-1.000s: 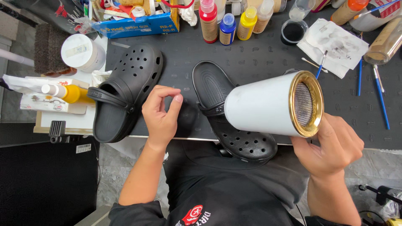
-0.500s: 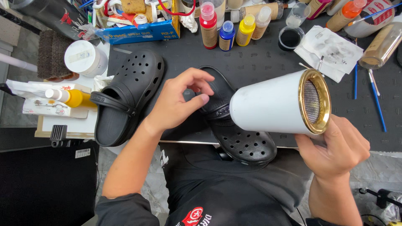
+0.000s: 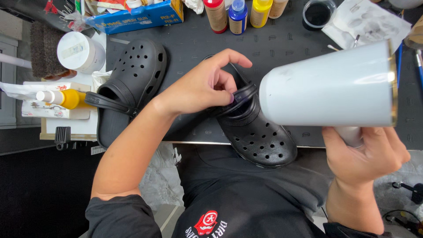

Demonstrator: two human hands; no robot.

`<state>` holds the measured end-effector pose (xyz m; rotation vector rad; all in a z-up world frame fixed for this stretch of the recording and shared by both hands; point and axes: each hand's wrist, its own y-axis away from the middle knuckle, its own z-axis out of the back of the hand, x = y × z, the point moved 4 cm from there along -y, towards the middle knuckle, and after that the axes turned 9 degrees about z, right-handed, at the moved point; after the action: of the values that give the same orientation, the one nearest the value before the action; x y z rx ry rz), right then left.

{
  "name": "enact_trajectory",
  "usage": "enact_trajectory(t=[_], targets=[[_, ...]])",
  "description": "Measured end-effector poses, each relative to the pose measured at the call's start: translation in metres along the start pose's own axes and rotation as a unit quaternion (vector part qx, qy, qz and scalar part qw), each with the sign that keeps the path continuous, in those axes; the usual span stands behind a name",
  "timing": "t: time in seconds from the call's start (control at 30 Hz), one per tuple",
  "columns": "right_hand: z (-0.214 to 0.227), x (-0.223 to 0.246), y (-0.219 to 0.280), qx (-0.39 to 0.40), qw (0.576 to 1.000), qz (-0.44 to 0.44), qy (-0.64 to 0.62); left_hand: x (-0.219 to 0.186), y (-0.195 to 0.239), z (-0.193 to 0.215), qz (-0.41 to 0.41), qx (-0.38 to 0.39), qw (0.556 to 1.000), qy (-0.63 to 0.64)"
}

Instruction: The person paints the edges and sole of a black clog using a brush, dries the shoe and its strap with a blow dryer, and then applies more paint to the heel strap.

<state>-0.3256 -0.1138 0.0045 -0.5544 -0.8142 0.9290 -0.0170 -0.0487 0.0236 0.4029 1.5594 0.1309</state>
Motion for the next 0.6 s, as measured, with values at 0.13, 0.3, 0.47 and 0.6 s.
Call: enact_trajectory(t=[0.13, 0.3, 0.47, 0.6], targets=[[-0.005, 0.004, -0.004, -0.010, 1.000, 0.003, -0.010, 0.008, -0.006, 0.012, -0.001, 0.019, 0.997, 0.072], [-0.015, 0.002, -0.007, 0.005, 0.999, -0.004, -0.035, 0.015, -0.009, 0.023, 0.001, 0.009, 0.996, 0.085], [-0.020, 0.005, -0.011, 0.005, 1.000, 0.013, -0.020, 0.018, -0.011, 0.027, 0.014, 0.009, 0.993, 0.121], [-0.022, 0.002, -0.010, 0.008, 1.000, 0.003, 0.008, 0.018, -0.012, 0.029, 0.040, 0.000, 0.988, 0.148]])
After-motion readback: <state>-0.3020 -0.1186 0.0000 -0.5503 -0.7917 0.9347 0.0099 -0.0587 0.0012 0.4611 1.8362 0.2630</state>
